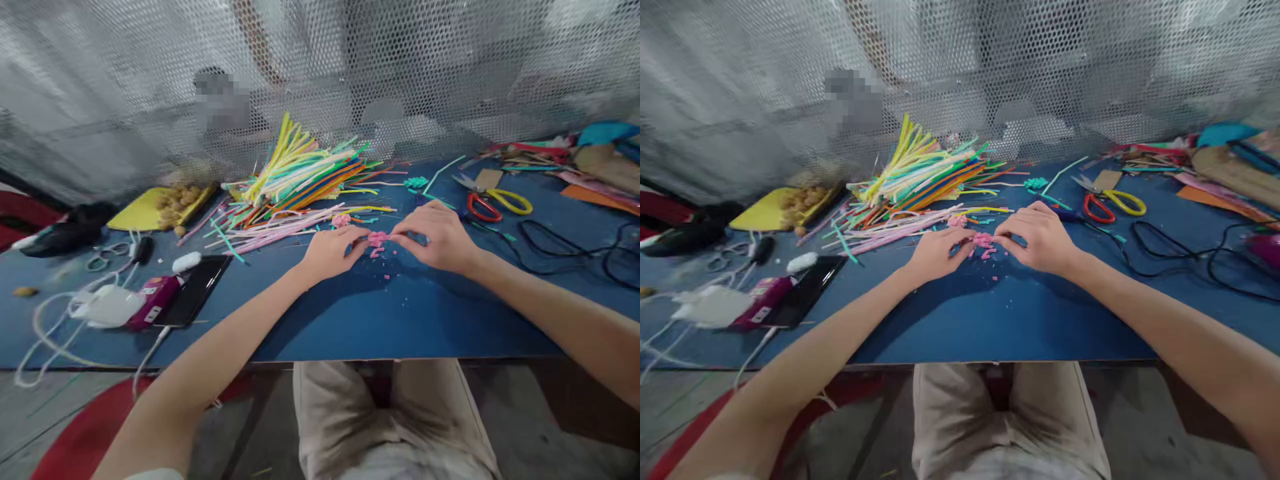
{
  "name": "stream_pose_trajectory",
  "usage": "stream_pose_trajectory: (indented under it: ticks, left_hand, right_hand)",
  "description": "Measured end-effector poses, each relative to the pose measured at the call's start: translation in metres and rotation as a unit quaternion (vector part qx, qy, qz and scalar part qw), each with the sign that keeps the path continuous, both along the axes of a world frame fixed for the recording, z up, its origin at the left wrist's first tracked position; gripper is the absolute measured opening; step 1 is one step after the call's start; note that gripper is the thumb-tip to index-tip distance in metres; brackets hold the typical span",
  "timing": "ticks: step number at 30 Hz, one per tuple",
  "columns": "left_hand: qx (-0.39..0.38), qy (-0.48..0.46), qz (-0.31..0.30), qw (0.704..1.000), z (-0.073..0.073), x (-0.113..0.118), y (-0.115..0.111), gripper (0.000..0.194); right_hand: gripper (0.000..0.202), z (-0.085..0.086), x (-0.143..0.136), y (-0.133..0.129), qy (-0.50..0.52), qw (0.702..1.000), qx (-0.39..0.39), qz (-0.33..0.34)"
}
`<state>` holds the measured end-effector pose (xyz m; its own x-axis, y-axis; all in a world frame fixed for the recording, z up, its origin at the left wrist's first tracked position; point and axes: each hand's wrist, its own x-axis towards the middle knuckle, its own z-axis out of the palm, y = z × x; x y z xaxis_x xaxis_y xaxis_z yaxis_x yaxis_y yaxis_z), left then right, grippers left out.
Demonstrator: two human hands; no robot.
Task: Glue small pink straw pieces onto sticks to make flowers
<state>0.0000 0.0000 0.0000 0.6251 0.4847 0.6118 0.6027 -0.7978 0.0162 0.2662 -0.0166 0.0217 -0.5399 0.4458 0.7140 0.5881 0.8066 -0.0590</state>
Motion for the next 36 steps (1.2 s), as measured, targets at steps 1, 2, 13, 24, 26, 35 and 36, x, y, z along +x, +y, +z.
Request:
stream_pose_trajectory:
  ticks: [1, 2, 13, 24, 26, 35, 36]
  left_hand:
    - [-0.001, 0.001, 0.001, 1.0, -0.0001, -0.0004, 0.0002, 0.025]
    - [-0.002, 0.002, 0.002, 1.0, -0.0003, -0.0007, 0.0003, 0.025]
    - [-0.013, 0.048, 0.018, 0.999, 0.0024, -0.0006, -0.0016, 0.038]
    - [-0.004, 0.063, 0.025, 0.998, -0.003, -0.0028, 0.0001, 0.038]
    - [-0.008, 0.061, 0.022, 0.998, -0.0011, -0.0028, -0.0013, 0.036]
    - [-0.062, 0.007, 0.028, 0.998, 0.0037, 0.0016, -0.0075, 0.035]
    - [-0.065, 0.004, 0.026, 0.998, 0.0033, 0.0018, -0.0075, 0.035]
  right_hand:
    - [0.016, -0.0008, 0.0001, 0.0004, -0.001, 1.0, -0.002, -0.002]
    - [0.016, -0.0015, 0.0003, 0.0009, -0.003, 1.0, -0.004, -0.005]
    - [0.017, -0.0031, -0.0011, 0.0012, -0.015, 0.999, 0.012, -0.035]
    - [0.017, -0.0034, -0.0053, 0.0, -0.006, 0.999, -0.023, -0.03]
    - [0.015, -0.0038, -0.0056, -0.0001, 0.001, 0.999, -0.03, -0.027]
    - [0.012, -0.0062, -0.0073, -0.0064, 0.028, 0.996, 0.057, -0.058]
    - [0.012, -0.0062, -0.0078, -0.0075, 0.023, 0.996, 0.062, -0.059]
